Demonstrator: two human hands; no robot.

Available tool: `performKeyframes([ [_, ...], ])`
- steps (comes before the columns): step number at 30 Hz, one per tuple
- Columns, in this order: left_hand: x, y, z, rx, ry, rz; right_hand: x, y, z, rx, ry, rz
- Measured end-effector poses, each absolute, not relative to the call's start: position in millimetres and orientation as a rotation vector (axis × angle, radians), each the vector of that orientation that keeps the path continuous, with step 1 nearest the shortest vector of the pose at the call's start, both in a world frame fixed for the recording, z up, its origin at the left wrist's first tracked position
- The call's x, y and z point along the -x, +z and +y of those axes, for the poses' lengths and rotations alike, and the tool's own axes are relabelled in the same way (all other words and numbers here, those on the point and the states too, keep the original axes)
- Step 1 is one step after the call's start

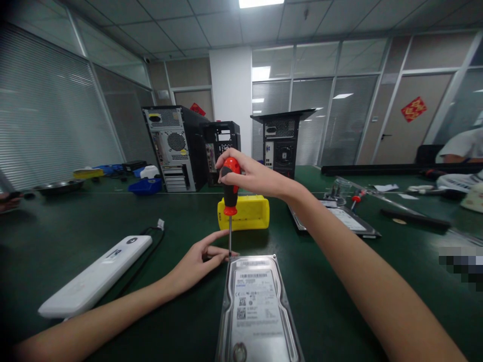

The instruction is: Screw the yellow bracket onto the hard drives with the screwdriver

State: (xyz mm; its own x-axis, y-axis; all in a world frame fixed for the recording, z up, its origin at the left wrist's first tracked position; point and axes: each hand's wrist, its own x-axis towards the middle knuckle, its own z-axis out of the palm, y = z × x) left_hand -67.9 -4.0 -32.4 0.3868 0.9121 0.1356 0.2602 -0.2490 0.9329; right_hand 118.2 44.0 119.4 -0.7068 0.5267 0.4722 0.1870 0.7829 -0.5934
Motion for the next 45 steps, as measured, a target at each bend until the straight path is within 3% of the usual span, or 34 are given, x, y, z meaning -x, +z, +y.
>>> performKeyframes([
  [12,63.6,-26.8,-7.2,-1.660,0.913,1.000,-113.2,118.1,41.8,0.517,0.523,-2.296],
  [24,61.9,-20.1,-9.8,-1.762,0.909,1.102,-116.6,120.6,41.7,0.378,0.968,-2.213],
  [31,62.4,-27.7,-3.7,-1.715,0.936,1.116,-119.5,122.2,41.4,0.246,1.008,-2.297],
  [37,64.5,-32.2,-1.9,-1.710,0.959,1.098,-119.1,124.0,40.1,0.222,0.876,-2.339],
  [45,60.9,-29.5,-5.7,-1.806,0.965,1.159,-112.5,119.5,34.7,0.377,0.121,-2.321],
])
